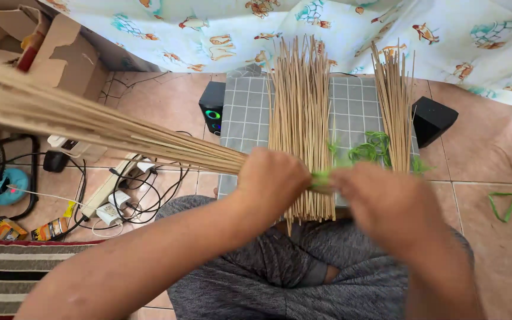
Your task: Gathering thin bamboo sticks and tying them into secure bundles using green plastic strips.
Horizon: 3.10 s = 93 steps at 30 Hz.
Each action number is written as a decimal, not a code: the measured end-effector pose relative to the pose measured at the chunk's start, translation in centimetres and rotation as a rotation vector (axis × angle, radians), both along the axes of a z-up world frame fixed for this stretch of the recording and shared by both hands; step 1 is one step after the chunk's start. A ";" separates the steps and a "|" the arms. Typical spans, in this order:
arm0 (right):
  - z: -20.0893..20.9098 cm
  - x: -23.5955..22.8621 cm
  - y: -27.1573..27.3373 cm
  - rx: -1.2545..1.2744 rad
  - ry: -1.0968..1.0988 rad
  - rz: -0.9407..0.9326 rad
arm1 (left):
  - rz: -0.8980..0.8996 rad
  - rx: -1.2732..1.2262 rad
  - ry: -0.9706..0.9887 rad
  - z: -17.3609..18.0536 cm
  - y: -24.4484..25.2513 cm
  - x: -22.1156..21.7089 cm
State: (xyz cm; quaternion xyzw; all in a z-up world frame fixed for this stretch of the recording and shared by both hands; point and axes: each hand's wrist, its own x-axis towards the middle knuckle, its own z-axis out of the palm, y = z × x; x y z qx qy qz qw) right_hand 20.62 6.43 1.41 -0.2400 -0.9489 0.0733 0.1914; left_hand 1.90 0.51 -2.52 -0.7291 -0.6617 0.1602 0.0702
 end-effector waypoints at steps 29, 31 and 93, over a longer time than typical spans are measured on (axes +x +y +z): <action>-7.8 -0.4 -1.5 -0.935 -0.189 0.037 | 0.031 0.186 -0.251 0.7 -1.3 -0.6; -5.5 1.6 -3.2 -0.506 -0.107 0.166 | 0.049 0.299 -0.165 -1.1 -0.7 -1.2; -9.7 0.4 0.0 -0.581 0.164 0.013 | 0.043 0.207 -0.534 4.5 -0.8 0.0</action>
